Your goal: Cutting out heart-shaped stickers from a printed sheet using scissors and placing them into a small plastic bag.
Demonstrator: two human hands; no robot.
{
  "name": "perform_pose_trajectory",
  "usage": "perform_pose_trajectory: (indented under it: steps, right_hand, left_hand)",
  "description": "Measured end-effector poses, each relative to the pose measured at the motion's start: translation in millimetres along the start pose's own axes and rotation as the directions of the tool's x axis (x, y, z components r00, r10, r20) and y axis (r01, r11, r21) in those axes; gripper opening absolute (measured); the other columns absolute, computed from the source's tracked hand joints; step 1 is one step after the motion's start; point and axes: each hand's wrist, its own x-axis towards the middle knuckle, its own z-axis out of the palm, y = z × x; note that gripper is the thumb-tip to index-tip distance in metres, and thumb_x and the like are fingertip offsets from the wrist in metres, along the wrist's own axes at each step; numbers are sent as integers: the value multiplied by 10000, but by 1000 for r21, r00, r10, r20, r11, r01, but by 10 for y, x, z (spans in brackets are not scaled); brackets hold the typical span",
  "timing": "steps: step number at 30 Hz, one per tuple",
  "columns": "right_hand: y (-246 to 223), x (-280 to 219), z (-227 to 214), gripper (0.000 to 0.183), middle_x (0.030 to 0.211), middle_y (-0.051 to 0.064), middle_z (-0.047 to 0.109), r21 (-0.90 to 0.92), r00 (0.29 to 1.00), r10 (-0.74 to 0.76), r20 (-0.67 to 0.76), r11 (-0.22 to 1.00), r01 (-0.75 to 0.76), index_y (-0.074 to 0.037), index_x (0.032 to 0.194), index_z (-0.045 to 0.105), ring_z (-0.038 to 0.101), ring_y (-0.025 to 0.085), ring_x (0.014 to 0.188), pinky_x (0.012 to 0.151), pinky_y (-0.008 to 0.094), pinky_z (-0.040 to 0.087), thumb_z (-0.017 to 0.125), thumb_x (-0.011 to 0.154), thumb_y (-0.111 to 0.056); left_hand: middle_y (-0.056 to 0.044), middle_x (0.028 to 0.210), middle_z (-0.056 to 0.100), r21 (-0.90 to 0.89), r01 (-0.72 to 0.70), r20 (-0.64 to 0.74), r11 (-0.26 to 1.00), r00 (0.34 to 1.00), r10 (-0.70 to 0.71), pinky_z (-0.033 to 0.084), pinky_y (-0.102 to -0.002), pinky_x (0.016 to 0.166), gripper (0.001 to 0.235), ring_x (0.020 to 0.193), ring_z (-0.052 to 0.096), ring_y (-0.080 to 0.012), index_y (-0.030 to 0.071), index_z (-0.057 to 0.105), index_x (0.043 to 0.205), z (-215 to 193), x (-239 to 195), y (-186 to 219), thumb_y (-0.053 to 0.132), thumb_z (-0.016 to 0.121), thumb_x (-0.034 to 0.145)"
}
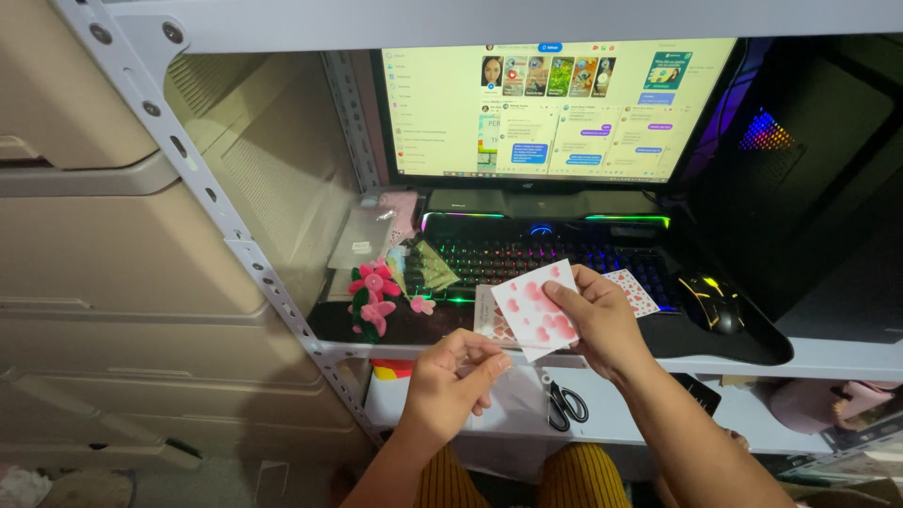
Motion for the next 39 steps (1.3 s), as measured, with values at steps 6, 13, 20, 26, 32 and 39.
perform_pose_trajectory:
  steps: [6,13,20,26,32,39]
  right_hand:
    - [132,33,-35,56,725,57,688,-21,995,-90,37,996,91,-66,935,660,594,100,517,402,234,434,699,954,-101]
    - [-106,85,-290,119,906,55,745,103,953,-81,-293,988,116,-115,1059,669,675,127,690,569,283,520,701,947,-140]
    - [6,-168,-615,253,953,113,759,219,980,-196,16,958,188,-54,1113,653,731,179,738,614,290,587,739,885,-123]
    - [-182,-766,-58,74,1303,151,710,-195,763,-365,534,825,531,-73,962,751,708,256,1115,976,426,561,720,905,-110]
    - [-27,-654,-129,176,871,103,729,-70,833,-271,482,936,345,29,925,771,654,150,721,608,266,523,753,899,-145]
    - [1402,-328,-422,236,789,104,715,-169,841,98,532,986,-8,25,845,758,629,206,698,640,322,480,809,828,-205]
  left_hand:
    - [-53,741,680,44,11,-25,999,1000,-10,496,-274,417,133,486,568,-135,40,724,894,13,12,-47,135,817,888]
    - [-3,643,635,200,-314,-64,928,941,332,451,-308,544,136,548,533,-121,78,745,856,-30,-13,-51,194,759,927]
    - [9,686,627,325,-667,-35,670,700,713,408,-255,566,87,609,495,-93,79,719,851,27,-51,106,87,787,906]
    - [31,607,484,161,-608,-178,778,757,628,335,-258,562,352,599,402,-66,99,536,668,135,-51,91,78,782,919]
    - [-121,709,664,-320,-385,104,866,894,436,556,-314,524,156,566,628,-197,-3,648,1049,-115,-41,56,12,735,920]
    - [-189,809,627,-516,10,349,857,916,199,558,-490,481,272,565,654,-388,19,566,1144,-267,130,-1030,118,711,936]
